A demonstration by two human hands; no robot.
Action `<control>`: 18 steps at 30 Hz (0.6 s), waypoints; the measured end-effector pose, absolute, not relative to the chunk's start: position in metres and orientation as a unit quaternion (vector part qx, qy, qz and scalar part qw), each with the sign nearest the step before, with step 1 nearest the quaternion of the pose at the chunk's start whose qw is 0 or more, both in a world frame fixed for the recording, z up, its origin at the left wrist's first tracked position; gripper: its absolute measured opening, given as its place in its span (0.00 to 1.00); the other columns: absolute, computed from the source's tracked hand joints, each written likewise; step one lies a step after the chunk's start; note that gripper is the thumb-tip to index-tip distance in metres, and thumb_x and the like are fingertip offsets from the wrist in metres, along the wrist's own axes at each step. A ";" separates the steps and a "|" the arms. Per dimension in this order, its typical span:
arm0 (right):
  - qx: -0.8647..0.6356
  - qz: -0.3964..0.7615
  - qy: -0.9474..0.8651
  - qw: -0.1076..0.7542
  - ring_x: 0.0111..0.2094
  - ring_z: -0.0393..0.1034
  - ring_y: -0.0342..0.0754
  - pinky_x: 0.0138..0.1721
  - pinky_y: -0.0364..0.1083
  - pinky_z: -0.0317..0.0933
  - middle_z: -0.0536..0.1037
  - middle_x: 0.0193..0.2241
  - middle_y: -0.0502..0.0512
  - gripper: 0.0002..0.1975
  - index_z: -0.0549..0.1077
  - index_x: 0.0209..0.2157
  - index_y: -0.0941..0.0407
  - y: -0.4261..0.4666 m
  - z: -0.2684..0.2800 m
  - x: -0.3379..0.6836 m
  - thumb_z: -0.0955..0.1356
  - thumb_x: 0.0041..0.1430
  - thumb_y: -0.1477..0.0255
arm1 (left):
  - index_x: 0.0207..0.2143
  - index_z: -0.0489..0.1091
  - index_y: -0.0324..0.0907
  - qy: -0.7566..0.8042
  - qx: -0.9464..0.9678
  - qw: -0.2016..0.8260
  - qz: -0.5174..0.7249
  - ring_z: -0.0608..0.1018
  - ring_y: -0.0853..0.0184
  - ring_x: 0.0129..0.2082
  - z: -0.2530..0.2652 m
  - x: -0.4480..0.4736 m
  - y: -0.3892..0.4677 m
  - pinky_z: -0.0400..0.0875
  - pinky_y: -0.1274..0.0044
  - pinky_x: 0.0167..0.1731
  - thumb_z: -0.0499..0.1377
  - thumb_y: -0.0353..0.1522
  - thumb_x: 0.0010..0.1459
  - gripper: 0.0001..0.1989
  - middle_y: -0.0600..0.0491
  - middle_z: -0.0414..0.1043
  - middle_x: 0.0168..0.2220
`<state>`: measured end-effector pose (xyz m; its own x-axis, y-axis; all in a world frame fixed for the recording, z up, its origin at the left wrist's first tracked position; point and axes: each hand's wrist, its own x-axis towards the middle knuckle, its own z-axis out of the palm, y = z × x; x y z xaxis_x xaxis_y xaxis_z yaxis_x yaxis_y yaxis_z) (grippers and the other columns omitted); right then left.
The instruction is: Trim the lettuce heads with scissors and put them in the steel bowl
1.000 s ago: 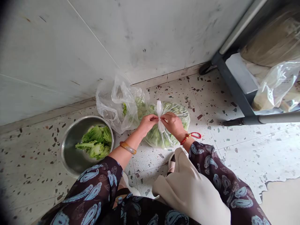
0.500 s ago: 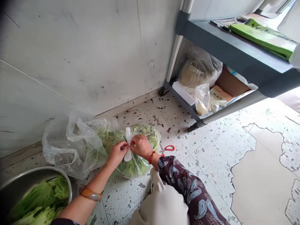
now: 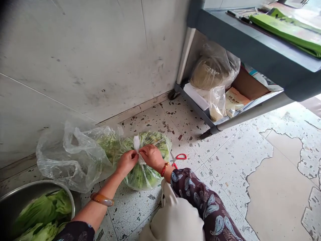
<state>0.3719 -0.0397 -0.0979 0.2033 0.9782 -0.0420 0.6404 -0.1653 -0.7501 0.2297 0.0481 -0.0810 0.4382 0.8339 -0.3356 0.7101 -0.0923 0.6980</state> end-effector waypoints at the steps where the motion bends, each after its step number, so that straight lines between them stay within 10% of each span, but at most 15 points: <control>1: -0.713 0.285 -0.552 0.324 0.39 0.76 0.51 0.43 0.46 0.65 0.83 0.36 0.53 0.09 0.80 0.37 0.53 -0.044 -0.098 0.371 0.67 0.69 0.70 | 0.20 0.68 0.44 0.538 0.704 0.453 0.097 0.71 0.64 0.26 -0.082 0.230 0.046 0.63 0.75 0.32 0.60 0.27 0.51 0.08 0.54 0.71 0.21; 11: -0.666 0.413 -0.428 0.449 0.23 0.67 0.44 0.25 0.42 0.59 0.78 0.24 0.51 0.23 0.78 0.31 0.57 -0.060 -0.107 0.352 0.68 0.62 0.50 | 0.30 0.75 0.42 0.549 0.603 0.541 0.203 0.74 0.65 0.29 -0.083 0.214 0.005 0.69 0.74 0.35 0.60 0.36 0.60 0.09 0.53 0.75 0.28; 18: -0.702 0.367 -0.422 0.441 0.27 0.73 0.48 0.32 0.45 0.66 0.82 0.28 0.55 0.14 0.79 0.33 0.55 -0.065 -0.101 0.350 0.69 0.61 0.58 | 0.37 0.71 0.44 0.456 0.824 0.282 0.185 0.76 0.60 0.40 -0.065 0.212 0.006 0.72 0.70 0.44 0.58 0.24 0.63 0.06 0.48 0.74 0.39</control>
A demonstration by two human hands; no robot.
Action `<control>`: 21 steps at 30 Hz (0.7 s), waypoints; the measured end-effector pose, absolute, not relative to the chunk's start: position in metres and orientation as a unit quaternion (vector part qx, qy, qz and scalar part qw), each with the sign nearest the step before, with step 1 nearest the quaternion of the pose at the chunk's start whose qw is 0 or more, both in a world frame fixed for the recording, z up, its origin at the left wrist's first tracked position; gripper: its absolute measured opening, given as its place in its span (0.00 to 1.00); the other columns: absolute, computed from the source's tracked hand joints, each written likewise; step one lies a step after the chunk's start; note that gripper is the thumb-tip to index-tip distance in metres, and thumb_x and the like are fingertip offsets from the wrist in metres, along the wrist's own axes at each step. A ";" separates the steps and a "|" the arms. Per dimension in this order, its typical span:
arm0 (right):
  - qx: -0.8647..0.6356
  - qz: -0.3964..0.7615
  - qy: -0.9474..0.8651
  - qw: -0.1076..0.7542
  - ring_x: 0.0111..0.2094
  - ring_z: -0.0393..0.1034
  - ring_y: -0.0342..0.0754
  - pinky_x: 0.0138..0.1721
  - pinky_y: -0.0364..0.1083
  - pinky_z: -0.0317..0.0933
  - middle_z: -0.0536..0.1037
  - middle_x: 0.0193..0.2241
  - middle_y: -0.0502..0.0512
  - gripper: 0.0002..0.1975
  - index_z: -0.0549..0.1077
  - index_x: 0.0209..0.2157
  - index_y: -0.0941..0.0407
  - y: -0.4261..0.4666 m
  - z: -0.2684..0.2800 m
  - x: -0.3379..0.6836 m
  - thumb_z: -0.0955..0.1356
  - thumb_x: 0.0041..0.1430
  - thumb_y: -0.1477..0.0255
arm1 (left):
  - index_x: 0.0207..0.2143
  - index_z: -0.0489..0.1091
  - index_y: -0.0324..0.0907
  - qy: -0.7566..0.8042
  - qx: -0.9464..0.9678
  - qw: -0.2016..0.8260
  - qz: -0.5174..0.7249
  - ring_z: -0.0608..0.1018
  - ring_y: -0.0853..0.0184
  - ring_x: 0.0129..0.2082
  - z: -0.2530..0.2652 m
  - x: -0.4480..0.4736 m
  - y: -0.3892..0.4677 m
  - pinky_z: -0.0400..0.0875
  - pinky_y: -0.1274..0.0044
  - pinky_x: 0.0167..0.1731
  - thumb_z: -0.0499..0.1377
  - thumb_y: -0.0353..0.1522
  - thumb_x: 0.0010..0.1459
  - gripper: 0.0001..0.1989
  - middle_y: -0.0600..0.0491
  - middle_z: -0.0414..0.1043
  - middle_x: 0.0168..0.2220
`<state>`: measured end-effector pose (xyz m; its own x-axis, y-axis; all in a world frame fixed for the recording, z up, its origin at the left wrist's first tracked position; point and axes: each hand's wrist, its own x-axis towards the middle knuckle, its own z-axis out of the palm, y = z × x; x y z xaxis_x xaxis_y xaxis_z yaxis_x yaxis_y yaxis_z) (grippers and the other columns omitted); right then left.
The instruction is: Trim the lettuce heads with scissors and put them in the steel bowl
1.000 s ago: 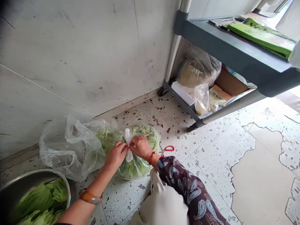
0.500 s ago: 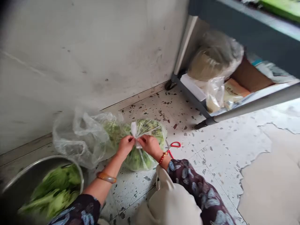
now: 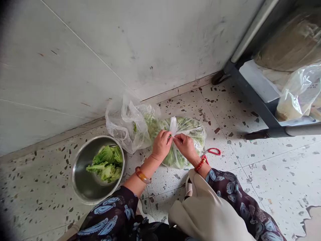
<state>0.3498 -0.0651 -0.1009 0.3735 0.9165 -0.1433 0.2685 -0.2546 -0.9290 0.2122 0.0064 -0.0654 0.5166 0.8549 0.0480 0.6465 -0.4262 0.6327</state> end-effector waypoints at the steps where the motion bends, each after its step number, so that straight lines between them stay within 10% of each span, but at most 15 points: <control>1: -0.705 0.361 -0.427 0.436 0.27 0.73 0.48 0.32 0.46 0.66 0.82 0.28 0.55 0.14 0.78 0.32 0.55 -0.066 -0.098 0.349 0.68 0.61 0.59 | 0.39 0.71 0.44 0.432 0.850 0.249 0.172 0.76 0.60 0.41 -0.064 0.212 0.007 0.73 0.69 0.44 0.57 0.24 0.64 0.07 0.47 0.74 0.40; 7: -0.705 0.358 -0.446 0.418 0.26 0.73 0.48 0.30 0.46 0.65 0.81 0.26 0.55 0.12 0.76 0.29 0.54 -0.067 -0.090 0.348 0.68 0.61 0.61 | 0.42 0.72 0.41 0.362 0.917 0.147 0.079 0.78 0.58 0.43 -0.056 0.211 0.016 0.75 0.67 0.48 0.56 0.23 0.66 0.07 0.46 0.74 0.42; 21: -0.637 0.318 -0.554 0.432 0.28 0.75 0.49 0.34 0.48 0.69 0.82 0.28 0.53 0.08 0.76 0.30 0.53 -0.077 -0.095 0.353 0.68 0.65 0.70 | 0.24 0.72 0.42 0.343 0.860 0.371 -0.070 0.76 0.65 0.31 -0.058 0.217 0.047 0.70 0.77 0.36 0.63 0.21 0.49 0.09 0.55 0.74 0.26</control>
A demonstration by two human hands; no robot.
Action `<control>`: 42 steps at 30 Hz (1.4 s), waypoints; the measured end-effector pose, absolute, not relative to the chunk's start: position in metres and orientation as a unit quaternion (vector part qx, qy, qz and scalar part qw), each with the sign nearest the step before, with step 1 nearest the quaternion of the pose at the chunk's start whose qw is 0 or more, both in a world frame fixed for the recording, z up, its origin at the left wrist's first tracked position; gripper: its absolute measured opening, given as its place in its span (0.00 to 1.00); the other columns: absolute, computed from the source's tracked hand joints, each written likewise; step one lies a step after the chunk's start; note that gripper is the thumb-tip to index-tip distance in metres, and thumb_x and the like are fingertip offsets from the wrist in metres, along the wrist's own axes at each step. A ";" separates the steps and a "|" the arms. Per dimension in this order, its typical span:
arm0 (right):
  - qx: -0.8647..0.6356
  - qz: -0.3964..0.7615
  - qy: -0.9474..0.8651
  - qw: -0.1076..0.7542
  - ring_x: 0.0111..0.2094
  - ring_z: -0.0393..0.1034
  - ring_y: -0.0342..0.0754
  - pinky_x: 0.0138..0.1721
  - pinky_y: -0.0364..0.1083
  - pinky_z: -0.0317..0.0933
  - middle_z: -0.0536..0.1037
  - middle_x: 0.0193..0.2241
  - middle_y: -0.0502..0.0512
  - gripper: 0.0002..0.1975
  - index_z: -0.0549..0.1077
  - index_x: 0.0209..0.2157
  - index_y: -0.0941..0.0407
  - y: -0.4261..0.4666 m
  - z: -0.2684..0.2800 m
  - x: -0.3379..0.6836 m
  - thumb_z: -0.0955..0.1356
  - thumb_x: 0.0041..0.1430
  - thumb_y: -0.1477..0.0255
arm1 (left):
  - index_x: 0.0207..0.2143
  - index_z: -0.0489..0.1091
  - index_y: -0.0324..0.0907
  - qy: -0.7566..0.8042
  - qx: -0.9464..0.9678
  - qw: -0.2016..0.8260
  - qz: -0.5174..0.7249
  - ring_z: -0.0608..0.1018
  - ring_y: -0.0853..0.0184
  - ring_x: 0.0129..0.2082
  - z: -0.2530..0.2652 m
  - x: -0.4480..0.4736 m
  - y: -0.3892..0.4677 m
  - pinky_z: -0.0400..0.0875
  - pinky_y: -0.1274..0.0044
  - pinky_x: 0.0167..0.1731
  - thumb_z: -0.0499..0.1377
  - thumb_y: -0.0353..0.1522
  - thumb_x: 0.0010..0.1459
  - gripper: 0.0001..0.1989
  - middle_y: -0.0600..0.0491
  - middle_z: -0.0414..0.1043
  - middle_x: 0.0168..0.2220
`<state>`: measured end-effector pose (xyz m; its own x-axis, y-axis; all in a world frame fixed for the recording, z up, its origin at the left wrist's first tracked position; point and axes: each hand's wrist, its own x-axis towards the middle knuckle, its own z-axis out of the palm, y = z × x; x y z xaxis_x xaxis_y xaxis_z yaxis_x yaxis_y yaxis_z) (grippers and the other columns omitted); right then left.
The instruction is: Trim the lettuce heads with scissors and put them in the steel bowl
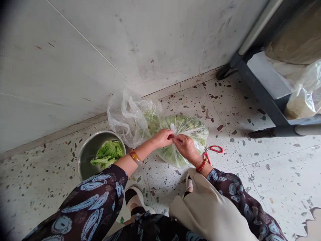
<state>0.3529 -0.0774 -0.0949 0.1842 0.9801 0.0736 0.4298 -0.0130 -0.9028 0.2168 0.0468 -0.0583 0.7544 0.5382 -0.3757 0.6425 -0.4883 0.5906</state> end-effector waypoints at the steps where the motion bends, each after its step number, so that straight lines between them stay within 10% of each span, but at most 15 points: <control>1: -0.630 0.305 -0.569 0.432 0.30 0.76 0.50 0.35 0.49 0.70 0.82 0.29 0.54 0.08 0.76 0.32 0.53 -0.078 -0.094 0.355 0.68 0.67 0.70 | 0.24 0.72 0.42 0.347 0.858 0.373 -0.069 0.76 0.66 0.30 -0.060 0.216 0.046 0.69 0.77 0.35 0.63 0.21 0.48 0.08 0.55 0.74 0.26; 15: -0.618 0.183 -0.682 0.346 0.35 0.75 0.54 0.40 0.54 0.72 0.82 0.32 0.57 0.12 0.78 0.36 0.54 -0.104 -0.096 0.373 0.65 0.73 0.72 | 0.25 0.65 0.44 0.410 0.834 0.367 0.042 0.75 0.64 0.33 -0.081 0.213 0.017 0.71 0.74 0.38 0.56 0.18 0.50 0.12 0.52 0.72 0.32; 21: -0.606 0.230 -0.657 0.384 0.49 0.78 0.55 0.52 0.55 0.73 0.83 0.48 0.60 0.12 0.76 0.51 0.52 -0.087 -0.066 0.378 0.64 0.73 0.74 | 0.28 0.69 0.43 0.420 0.815 0.386 0.101 0.75 0.66 0.33 -0.078 0.208 0.021 0.72 0.75 0.39 0.58 0.19 0.50 0.11 0.54 0.72 0.30; 42: -0.614 0.417 -0.481 0.466 0.30 0.75 0.46 0.34 0.45 0.72 0.78 0.32 0.50 0.13 0.72 0.42 0.54 -0.047 -0.108 0.365 0.67 0.53 0.77 | 0.30 0.67 0.41 0.542 0.424 0.705 0.173 0.66 0.76 0.21 -0.074 0.215 0.012 0.62 0.82 0.24 0.58 0.24 0.51 0.04 0.62 0.65 0.23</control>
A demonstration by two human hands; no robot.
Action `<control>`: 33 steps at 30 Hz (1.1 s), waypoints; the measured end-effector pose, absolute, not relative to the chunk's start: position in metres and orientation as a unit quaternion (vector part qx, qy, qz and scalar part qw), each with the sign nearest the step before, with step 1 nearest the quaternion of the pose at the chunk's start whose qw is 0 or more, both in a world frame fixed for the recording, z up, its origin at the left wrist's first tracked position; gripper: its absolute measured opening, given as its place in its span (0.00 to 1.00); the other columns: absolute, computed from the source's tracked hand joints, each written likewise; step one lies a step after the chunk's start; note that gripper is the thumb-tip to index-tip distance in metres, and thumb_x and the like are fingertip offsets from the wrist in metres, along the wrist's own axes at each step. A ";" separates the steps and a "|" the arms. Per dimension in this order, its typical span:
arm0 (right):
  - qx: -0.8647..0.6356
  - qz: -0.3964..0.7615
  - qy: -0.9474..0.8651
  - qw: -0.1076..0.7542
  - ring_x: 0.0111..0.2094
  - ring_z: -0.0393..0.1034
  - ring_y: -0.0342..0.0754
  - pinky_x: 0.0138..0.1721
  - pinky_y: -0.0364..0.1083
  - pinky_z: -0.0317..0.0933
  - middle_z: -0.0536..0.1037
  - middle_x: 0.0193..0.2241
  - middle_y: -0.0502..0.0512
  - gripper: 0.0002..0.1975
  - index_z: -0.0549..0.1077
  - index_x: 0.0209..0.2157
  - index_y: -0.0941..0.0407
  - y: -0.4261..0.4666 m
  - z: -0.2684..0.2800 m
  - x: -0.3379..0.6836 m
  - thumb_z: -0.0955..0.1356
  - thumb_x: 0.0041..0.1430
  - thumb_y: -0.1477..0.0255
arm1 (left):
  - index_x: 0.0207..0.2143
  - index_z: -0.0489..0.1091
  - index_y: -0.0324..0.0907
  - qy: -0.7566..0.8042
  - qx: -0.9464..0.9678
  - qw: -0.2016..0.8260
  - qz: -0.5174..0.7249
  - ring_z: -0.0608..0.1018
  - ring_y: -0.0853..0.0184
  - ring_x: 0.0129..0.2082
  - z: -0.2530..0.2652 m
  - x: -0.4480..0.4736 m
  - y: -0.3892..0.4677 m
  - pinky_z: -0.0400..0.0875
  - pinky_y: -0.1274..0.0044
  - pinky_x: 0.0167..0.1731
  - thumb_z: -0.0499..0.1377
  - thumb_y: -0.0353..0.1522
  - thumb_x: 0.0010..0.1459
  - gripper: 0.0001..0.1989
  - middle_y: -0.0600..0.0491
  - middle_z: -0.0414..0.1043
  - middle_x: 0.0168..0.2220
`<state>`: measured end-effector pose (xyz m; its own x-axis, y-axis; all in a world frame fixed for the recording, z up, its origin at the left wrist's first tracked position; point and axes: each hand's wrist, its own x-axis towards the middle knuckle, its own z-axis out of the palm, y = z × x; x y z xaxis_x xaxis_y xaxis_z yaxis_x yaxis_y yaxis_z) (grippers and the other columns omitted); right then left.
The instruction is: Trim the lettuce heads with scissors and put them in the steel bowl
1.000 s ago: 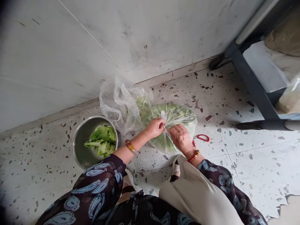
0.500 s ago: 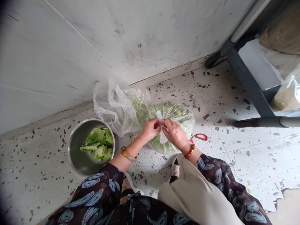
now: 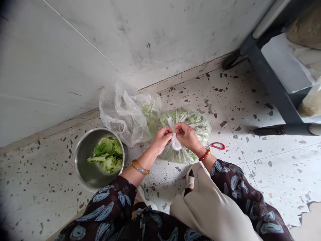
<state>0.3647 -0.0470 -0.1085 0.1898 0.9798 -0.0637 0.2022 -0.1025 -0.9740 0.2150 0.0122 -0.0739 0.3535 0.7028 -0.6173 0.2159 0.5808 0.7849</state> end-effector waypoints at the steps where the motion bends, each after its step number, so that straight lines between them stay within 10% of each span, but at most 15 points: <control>1: -0.607 0.436 -0.467 0.472 0.31 0.75 0.46 0.35 0.45 0.73 0.78 0.33 0.51 0.14 0.72 0.44 0.54 -0.046 -0.107 0.365 0.67 0.54 0.76 | 0.30 0.67 0.41 0.541 0.446 0.691 0.177 0.67 0.75 0.22 -0.075 0.214 0.013 0.63 0.82 0.25 0.59 0.24 0.52 0.04 0.61 0.65 0.24; 15: -0.629 0.425 -0.384 0.526 0.30 0.68 0.44 0.31 0.43 0.68 0.71 0.33 0.48 0.19 0.67 0.45 0.52 -0.042 -0.109 0.347 0.68 0.50 0.75 | 0.34 0.72 0.43 0.442 0.777 0.428 0.132 0.77 0.66 0.35 -0.081 0.205 0.017 0.75 0.74 0.41 0.61 0.20 0.56 0.09 0.51 0.75 0.36; 33: -0.654 0.362 -0.495 0.443 0.37 0.74 0.50 0.43 0.51 0.74 0.74 0.41 0.56 0.24 0.67 0.49 0.52 -0.052 -0.098 0.352 0.69 0.49 0.78 | 0.28 0.69 0.41 0.497 0.608 0.608 0.116 0.70 0.72 0.26 -0.090 0.215 0.035 0.66 0.80 0.31 0.56 0.22 0.48 0.07 0.59 0.69 0.25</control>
